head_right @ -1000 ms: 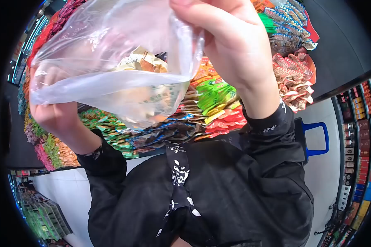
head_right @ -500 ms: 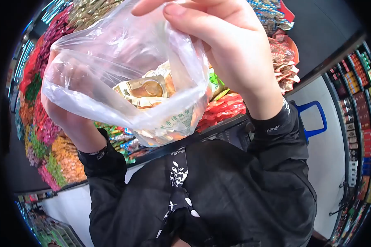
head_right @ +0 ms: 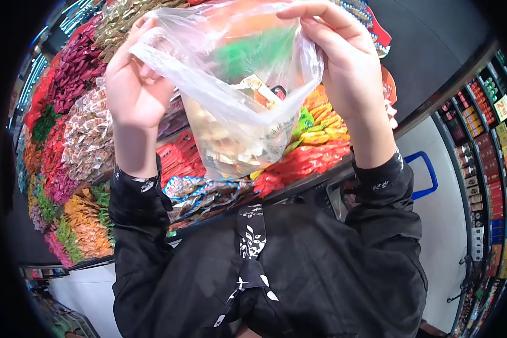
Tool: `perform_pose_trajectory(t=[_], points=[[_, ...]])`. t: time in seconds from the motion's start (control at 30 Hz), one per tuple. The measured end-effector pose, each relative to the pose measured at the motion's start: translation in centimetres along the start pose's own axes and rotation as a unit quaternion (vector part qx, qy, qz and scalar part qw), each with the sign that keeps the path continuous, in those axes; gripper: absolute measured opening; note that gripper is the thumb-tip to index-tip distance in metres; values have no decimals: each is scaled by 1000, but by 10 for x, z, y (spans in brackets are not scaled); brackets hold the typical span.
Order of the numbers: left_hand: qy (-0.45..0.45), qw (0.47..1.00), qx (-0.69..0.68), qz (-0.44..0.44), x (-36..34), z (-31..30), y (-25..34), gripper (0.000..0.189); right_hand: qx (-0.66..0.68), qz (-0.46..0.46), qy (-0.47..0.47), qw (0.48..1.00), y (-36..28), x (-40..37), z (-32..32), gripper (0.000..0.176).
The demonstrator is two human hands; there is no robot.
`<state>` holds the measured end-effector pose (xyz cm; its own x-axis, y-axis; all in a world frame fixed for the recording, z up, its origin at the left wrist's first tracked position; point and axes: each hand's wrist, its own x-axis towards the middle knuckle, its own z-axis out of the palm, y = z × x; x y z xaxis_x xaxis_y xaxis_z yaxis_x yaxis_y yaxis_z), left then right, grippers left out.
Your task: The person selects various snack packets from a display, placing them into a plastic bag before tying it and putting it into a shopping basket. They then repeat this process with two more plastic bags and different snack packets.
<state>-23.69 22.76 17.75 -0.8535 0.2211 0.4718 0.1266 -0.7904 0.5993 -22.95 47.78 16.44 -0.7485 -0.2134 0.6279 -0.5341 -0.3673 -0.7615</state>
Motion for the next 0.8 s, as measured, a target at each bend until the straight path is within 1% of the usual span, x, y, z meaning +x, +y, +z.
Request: perform_pose_trajectory(t=[0.03, 0.07, 0.1, 0.17, 0.23, 0.3, 0.37, 0.4, 0.47, 0.5, 0.53, 0.57, 0.63, 0.67, 0.7, 0.73, 0.8], points=[[-20, 1000, -3, 1, 6, 1, -7, 14, -11, 9, 4, 1000, -3, 0, -5, 20], [-106, 994, -26, 8, 12, -2, -15, 15, -21, 13, 5, 1000, -4, 2, -12, 21], [-32, 999, 10, 11, 17, 4, -21, 6, -31, 14, 3, 999, -6, 6, -19, 22], [8, 999, 20, 27, 29, 18, -37, 6, -56, 23, 7, 998, -13, 10, -31, 21], [24, 999, 33, 30, 44, 21, -51, 5, -96, 25, 3, 995, -11, 15, -53, 21], [36, 998, 37, 32, 62, 21, -66, 4, -100, 60, -11, 993, -9, 22, -74, 20], [45, 998, 34, 36, 77, 17, -81, 4, -99, 42, -16, 994, -4, 30, -89, 21], [89, 993, 55, 57, 85, 16, -91, 3, -103, 36, -25, 994, 1, 34, -98, 21], [70, 994, 66, 58, 92, -4, -107, 4, -110, 31, -41, 993, 15, 42, -112, 21], [62, 994, 72, 58, 93, -16, -115, 5, -129, 44, -64, 989, 27, 44, -122, 23], [97, 990, 92, 44, 93, -26, -123, 8, -129, 77, -93, 984, 40, 43, -126, 23], [162, 981, 100, 17, 91, -33, -131, 18, -129, 110, -122, 978, 52, 43, -130, 24], [230, 958, 169, -32, 81, -55, -140, 30, -194, 149, -210, 947, 72, 47, -140, 24], [241, 949, 199, -38, 74, -57, -138, 35, -187, 227, -240, 925, 82, 46, -150, 23], [252, 940, 227, -46, 65, -58, -136, 39, -258, 164, -317, 898, 90, 51, -159, 24], [268, 935, 227, -52, 60, -55, -132, 42, -267, 154, -338, 889, 92, 51, -163, 24], [258, 937, 233, -34, 51, -61, -124, 46, -285, 135, -381, 869, 96, 53, -172, 26]])
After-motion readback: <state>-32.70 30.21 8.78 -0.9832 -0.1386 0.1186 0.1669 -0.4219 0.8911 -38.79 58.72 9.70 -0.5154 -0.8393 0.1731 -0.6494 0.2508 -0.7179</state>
